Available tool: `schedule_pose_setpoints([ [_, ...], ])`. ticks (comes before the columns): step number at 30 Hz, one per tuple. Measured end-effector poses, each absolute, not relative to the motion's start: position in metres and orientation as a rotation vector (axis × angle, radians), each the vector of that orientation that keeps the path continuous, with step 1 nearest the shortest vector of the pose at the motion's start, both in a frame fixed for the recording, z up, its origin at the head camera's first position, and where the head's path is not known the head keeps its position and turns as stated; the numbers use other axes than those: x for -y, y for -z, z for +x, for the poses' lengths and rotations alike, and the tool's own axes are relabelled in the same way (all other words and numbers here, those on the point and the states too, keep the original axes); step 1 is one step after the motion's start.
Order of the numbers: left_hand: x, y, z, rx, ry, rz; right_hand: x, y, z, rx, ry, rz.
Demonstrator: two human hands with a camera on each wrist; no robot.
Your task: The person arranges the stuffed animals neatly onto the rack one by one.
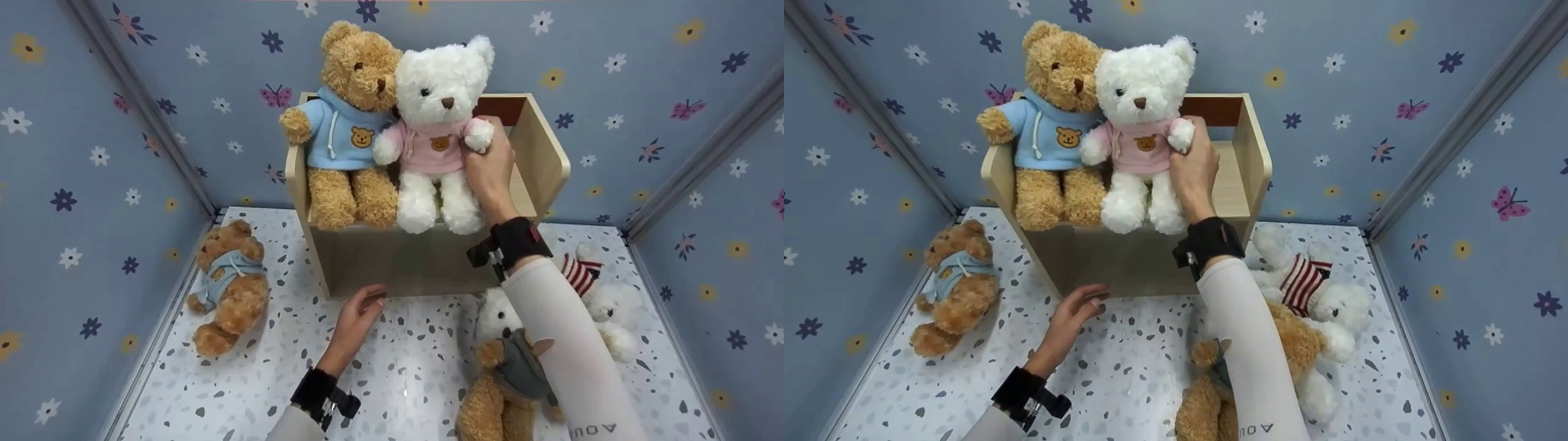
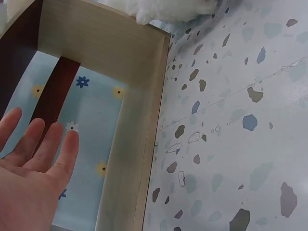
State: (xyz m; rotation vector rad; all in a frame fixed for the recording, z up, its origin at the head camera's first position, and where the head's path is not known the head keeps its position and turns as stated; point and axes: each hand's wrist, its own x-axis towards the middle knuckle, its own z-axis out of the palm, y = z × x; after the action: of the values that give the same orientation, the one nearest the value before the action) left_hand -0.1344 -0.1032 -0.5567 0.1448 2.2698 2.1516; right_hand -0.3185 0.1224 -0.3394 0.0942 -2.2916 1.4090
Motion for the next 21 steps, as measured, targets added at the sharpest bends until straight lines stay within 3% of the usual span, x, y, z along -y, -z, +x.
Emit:
schedule_pose_setpoints([
  [10, 0.098, 0.560, -0.134, -2.289, -2.118, 0.122, -0.123, 0.348, -0.329, 2.327, -1.517, 0.080],
  [21, 0.105, 0.560, -0.133, -2.219, -2.173, 0.114, -0.146, 0.349, -0.299, 2.332, -1.651, 0.131],
])
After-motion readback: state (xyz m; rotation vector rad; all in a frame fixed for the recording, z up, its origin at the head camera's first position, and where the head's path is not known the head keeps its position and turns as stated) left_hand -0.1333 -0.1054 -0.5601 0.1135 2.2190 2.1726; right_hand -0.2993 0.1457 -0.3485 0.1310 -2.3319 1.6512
